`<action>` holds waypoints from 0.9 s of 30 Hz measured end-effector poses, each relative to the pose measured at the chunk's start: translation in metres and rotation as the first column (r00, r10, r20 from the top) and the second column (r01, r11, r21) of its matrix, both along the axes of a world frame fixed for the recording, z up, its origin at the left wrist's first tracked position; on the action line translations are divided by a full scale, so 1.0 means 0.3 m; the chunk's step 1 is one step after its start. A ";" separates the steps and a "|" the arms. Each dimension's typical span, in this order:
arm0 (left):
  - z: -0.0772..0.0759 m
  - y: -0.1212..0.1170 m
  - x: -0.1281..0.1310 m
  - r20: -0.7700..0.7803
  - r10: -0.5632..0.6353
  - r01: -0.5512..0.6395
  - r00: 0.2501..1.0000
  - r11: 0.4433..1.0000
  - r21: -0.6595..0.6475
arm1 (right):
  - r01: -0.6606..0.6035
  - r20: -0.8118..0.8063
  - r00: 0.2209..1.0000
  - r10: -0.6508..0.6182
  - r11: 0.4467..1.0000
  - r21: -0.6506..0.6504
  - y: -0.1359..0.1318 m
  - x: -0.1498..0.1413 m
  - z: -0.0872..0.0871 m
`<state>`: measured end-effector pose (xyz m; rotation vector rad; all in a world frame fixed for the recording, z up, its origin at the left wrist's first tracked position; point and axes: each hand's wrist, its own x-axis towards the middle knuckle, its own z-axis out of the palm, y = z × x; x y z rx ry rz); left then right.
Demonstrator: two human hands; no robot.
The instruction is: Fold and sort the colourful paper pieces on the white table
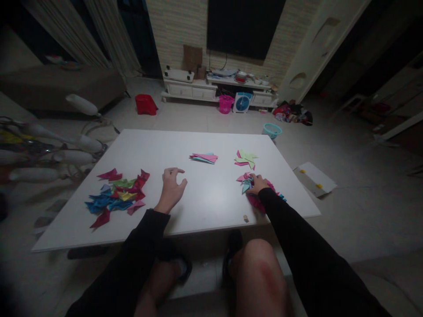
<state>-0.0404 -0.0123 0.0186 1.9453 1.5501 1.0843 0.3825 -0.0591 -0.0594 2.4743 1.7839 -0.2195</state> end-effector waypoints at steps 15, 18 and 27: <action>0.048 -0.024 -0.044 0.094 0.006 -0.003 0.996 0.999 -0.033 | -0.003 -0.026 1.000 0.012 0.954 0.301 0.009 -0.017 0.064; 0.073 -0.035 -0.043 0.129 0.003 0.001 0.992 0.999 -0.034 | -0.058 -0.051 0.995 0.081 0.935 0.351 0.047 -0.066 0.110; 0.069 -0.034 -0.052 0.234 0.000 -0.017 0.972 0.997 0.072 | -0.253 -0.206 0.879 0.431 0.786 0.564 0.263 -0.536 0.195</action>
